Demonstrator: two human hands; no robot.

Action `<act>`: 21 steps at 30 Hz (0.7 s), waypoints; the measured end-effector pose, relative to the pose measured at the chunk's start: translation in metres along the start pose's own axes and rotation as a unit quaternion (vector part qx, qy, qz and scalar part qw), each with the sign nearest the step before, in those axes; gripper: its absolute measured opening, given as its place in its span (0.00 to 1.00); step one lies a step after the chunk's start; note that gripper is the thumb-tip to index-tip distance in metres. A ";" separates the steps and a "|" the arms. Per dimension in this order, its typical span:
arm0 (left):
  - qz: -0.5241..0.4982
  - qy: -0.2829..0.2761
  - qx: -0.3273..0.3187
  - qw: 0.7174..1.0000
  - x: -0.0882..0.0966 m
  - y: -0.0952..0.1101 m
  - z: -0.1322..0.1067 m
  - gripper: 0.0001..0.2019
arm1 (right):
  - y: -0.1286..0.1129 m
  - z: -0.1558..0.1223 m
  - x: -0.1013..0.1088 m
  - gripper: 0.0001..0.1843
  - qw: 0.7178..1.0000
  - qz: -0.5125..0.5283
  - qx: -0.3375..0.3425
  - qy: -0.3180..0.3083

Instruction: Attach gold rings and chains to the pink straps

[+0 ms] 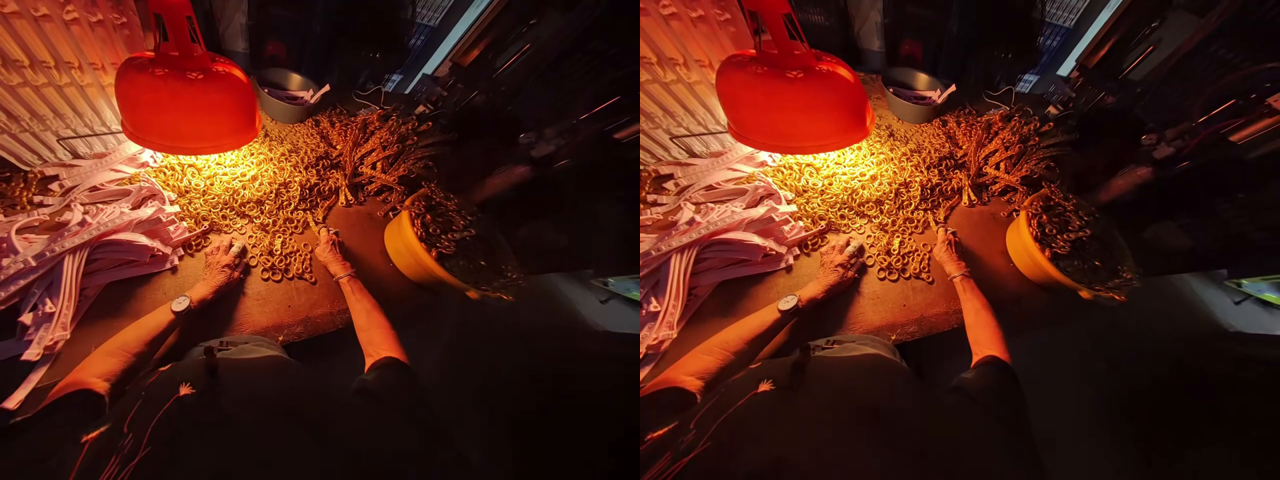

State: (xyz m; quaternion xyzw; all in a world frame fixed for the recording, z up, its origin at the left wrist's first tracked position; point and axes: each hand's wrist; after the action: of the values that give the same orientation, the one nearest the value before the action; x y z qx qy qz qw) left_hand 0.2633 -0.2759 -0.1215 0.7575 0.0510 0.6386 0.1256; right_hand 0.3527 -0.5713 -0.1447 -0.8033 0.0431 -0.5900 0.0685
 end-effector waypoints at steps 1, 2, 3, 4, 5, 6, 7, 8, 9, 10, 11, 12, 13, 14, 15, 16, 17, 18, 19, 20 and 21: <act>0.005 0.002 0.004 1.000 0.001 -0.001 0.002 0.25 | 0.005 0.000 -0.003 0.24 1.000 0.017 0.005 0.012; 0.010 0.004 0.004 1.000 0.002 -0.003 0.005 0.25 | 0.012 0.001 -0.006 0.24 0.999 0.031 0.009 0.022; 0.015 0.005 0.002 1.000 0.003 -0.005 0.007 0.24 | 0.019 0.003 -0.007 0.24 0.998 0.044 0.012 0.035; 0.019 0.006 -0.002 1.000 0.004 -0.006 0.010 0.24 | 0.028 0.008 -0.007 0.23 0.997 0.057 0.012 0.056; 0.023 0.007 -0.006 1.000 0.005 -0.008 0.013 0.24 | 0.038 0.014 -0.005 0.23 0.994 0.069 0.007 0.087; 0.026 0.008 -0.009 1.000 0.006 -0.008 0.016 0.24 | 0.047 0.022 -0.002 0.23 0.989 0.081 -0.006 0.127; 0.027 0.007 -0.011 1.000 0.006 -0.009 0.019 0.24 | 0.056 0.030 0.003 0.23 0.980 0.091 -0.023 0.173; 0.026 0.005 -0.011 1.000 0.006 -0.008 0.022 0.24 | 0.062 0.039 0.008 0.23 0.970 0.094 -0.044 0.218; 0.026 0.003 -0.009 1.000 0.007 -0.008 0.025 0.24 | 0.066 0.046 0.014 0.23 0.962 0.090 -0.061 0.252; 0.025 0.001 -0.007 1.000 0.006 -0.007 0.028 0.24 | 0.065 0.050 0.019 0.24 0.957 0.081 -0.069 0.270; 0.024 -0.002 -0.005 1.000 0.006 -0.005 0.031 0.25 | 0.060 0.051 0.023 0.25 0.957 0.073 -0.062 0.273; 0.021 -0.003 -0.004 1.000 0.006 -0.004 0.034 0.25 | 0.050 0.049 0.025 0.26 0.961 0.069 -0.041 0.264; 0.018 -0.004 -0.003 1.000 0.005 -0.003 0.037 0.24 | 0.036 0.042 0.026 0.28 0.967 0.070 -0.010 0.244; 0.014 -0.003 -0.003 1.000 0.004 -0.002 0.040 0.24 | 0.019 0.031 0.024 0.28 0.973 0.074 0.025 0.218; 0.010 -0.004 -0.005 1.000 0.004 -0.001 0.042 0.24 | 0.000 0.017 0.019 0.29 0.977 0.078 0.056 0.188; 0.007 -0.004 -0.005 1.000 0.004 0.000 0.044 0.24 | -0.020 0.002 0.014 0.30 0.981 0.081 0.085 0.154; 0.006 -0.006 -0.006 1.000 0.004 0.000 0.046 0.23 | -0.039 -0.014 0.006 0.31 0.982 0.084 0.108 0.133; 0.007 -0.010 -0.008 1.000 0.004 0.001 0.047 0.23 | -0.056 -0.029 -0.001 0.32 0.981 0.088 0.137 0.109; 0.008 -0.016 -0.009 1.000 0.004 0.001 0.048 0.23 | -0.070 -0.043 -0.008 0.33 0.976 0.092 0.181 0.076; 0.011 -0.021 -0.009 1.000 0.005 0.002 0.048 0.23 | -0.082 -0.055 -0.015 0.33 0.969 0.096 0.222 0.050; 0.013 -0.026 -0.007 1.000 0.007 0.002 0.049 0.23 | -0.090 -0.063 -0.020 0.33 0.961 0.099 0.256 0.028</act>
State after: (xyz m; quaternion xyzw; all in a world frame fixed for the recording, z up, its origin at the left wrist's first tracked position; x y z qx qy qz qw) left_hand 0.3119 -0.2825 -0.1220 0.7735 0.0333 0.6208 0.1235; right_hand 0.2853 -0.4831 -0.1302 -0.7338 -0.0283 -0.5935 0.3292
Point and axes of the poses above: each hand's wrist, its own z-axis towards the middle knuckle, its own x-axis out of the back of the hand, y = z × x, and after that the axes turned 1 degree about z, right-handed
